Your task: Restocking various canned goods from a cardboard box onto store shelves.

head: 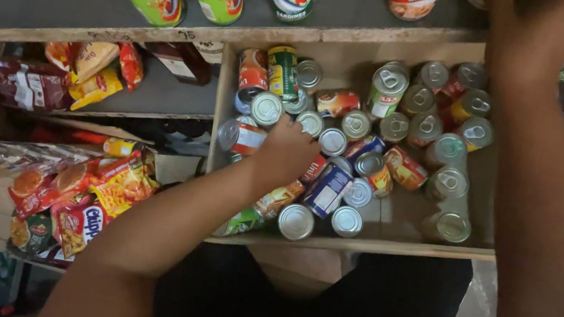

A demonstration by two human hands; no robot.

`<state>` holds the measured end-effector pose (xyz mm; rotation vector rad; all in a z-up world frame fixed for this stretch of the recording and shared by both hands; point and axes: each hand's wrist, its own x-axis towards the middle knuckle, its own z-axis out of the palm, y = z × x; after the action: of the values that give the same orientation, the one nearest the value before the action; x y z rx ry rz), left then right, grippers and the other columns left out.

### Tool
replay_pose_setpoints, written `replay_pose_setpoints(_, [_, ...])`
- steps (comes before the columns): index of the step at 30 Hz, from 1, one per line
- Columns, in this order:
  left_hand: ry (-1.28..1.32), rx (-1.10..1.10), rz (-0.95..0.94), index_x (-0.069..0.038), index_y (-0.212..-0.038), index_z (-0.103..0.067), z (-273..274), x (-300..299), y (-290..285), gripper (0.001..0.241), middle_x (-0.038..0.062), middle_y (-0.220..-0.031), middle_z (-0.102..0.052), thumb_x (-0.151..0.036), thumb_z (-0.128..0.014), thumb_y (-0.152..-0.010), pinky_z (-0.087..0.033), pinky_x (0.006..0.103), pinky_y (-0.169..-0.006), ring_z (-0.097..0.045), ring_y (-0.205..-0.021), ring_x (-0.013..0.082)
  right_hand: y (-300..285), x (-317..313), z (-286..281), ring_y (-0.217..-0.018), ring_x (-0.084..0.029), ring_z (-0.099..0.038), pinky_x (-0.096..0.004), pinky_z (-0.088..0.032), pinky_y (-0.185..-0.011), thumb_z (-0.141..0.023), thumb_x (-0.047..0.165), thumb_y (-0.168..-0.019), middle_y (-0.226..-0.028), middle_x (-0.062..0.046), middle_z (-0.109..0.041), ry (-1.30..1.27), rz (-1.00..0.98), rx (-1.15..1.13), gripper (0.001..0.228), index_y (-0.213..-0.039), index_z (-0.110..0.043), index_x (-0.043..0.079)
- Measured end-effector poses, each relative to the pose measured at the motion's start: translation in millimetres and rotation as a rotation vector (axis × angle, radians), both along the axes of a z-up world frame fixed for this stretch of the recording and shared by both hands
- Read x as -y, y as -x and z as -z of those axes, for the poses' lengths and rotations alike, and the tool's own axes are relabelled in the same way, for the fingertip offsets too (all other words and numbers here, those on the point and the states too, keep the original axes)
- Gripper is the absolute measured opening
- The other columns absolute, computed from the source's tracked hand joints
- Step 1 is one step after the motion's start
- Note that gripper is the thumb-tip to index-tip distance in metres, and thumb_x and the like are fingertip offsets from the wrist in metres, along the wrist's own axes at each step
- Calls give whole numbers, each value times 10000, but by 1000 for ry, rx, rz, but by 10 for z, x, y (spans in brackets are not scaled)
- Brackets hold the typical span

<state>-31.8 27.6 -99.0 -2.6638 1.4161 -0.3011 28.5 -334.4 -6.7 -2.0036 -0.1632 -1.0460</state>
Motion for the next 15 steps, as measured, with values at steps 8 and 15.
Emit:
replay_pose_setpoints(8, [54,-109,109,-187,-925,-748,-152,-81,-200,160,45,-919,-715,-235,-710,-777,-458,470,-841,-673,-944,272,1413,-1149,443,-1108,-395,-640,-490,-528,-977,-685,-64,-718,-1112,-128,-672,494,-264,-216,358,-1035,-700,102])
replay_pose_setpoints(15, [13,-57,34,-158,-967,-751,-680,-20,-200,267,74,-1061,-688,-270,-768,-725,-491,493,-876,-676,-1042,271,1565,-1630,640,-1316,-405,-485,-556,-478,-955,-798,85,-483,-1377,-164,-522,788,-575,-559,757,-1225,-662,29])
